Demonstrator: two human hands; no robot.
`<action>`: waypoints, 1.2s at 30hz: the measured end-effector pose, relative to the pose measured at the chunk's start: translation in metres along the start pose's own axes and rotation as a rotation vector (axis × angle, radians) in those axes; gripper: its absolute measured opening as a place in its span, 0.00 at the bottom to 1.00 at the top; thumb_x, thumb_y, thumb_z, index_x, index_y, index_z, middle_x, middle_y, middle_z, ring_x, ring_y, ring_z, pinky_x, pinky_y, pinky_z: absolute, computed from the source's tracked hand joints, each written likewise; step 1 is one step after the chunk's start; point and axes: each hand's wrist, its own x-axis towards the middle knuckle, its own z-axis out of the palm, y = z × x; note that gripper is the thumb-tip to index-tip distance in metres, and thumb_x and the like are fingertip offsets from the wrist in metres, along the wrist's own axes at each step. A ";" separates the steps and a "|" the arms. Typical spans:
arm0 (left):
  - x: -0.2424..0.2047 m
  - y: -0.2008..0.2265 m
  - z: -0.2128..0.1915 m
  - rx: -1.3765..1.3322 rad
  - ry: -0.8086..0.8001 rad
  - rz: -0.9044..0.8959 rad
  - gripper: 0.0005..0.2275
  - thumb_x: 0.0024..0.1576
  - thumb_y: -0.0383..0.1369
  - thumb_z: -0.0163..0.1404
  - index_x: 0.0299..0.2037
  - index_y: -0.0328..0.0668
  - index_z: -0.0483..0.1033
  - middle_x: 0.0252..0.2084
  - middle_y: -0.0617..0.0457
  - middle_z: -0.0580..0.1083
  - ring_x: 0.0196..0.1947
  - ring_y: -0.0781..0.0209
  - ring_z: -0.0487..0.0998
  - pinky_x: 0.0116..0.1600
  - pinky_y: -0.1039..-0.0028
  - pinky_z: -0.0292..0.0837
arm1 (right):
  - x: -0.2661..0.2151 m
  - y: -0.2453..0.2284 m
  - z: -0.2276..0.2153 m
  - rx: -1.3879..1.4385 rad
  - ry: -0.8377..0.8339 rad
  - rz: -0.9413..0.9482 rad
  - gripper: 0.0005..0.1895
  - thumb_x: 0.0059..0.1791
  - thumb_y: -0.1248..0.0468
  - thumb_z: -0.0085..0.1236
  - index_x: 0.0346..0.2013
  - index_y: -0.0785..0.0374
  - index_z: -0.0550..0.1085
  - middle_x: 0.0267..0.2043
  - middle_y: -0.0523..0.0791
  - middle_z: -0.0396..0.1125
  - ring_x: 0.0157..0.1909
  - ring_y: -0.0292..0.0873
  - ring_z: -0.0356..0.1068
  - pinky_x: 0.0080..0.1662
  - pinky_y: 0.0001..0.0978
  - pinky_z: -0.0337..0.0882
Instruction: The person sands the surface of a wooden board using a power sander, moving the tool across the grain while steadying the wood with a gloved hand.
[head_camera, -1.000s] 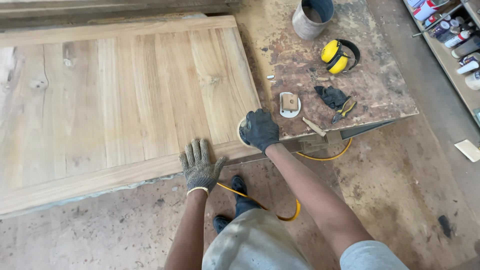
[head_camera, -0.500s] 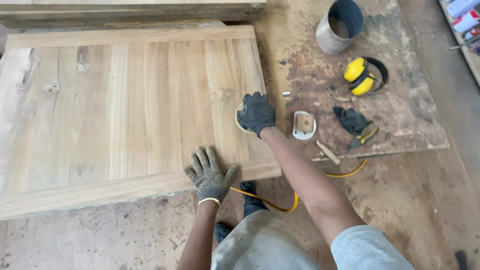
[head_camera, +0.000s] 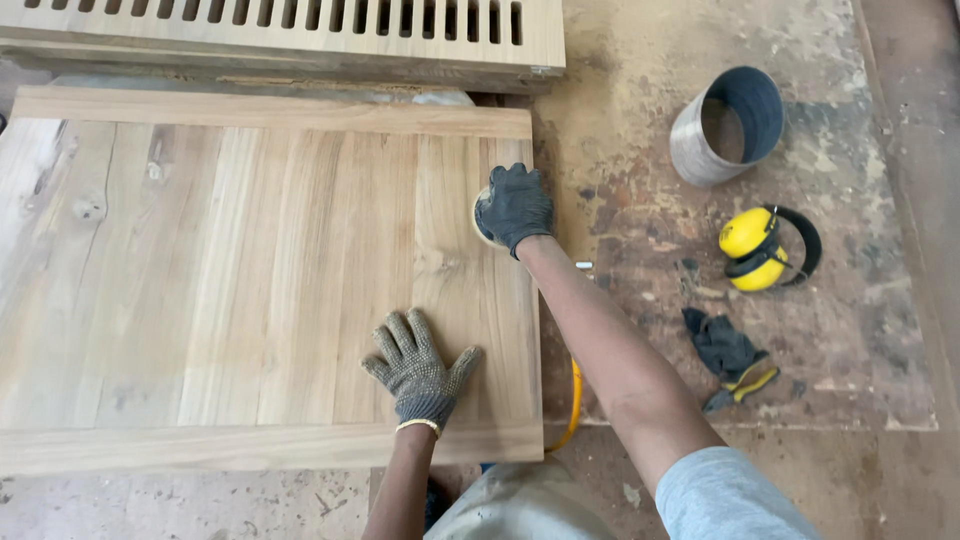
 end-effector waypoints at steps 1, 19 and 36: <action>0.005 0.003 -0.002 0.005 0.015 0.001 0.51 0.53 0.70 0.45 0.78 0.46 0.37 0.79 0.36 0.38 0.78 0.33 0.33 0.73 0.34 0.35 | 0.013 0.004 0.003 -0.003 -0.001 0.003 0.19 0.45 0.49 0.59 0.45 0.56 0.73 0.47 0.49 0.66 0.54 0.59 0.68 0.42 0.58 0.77; 0.049 -0.002 0.048 0.034 0.401 0.011 0.60 0.37 0.80 0.45 0.76 0.48 0.48 0.77 0.37 0.49 0.75 0.29 0.45 0.61 0.24 0.46 | 0.072 0.014 -0.042 0.036 -0.013 -0.172 0.22 0.48 0.49 0.54 0.50 0.60 0.75 0.46 0.54 0.66 0.47 0.58 0.69 0.34 0.49 0.77; 0.044 0.001 0.041 0.041 0.462 0.035 0.59 0.37 0.80 0.45 0.74 0.46 0.53 0.75 0.36 0.53 0.74 0.29 0.49 0.59 0.26 0.49 | 0.113 -0.013 -0.020 -0.081 0.012 -0.105 0.22 0.48 0.48 0.58 0.49 0.59 0.73 0.45 0.52 0.66 0.48 0.56 0.66 0.32 0.49 0.77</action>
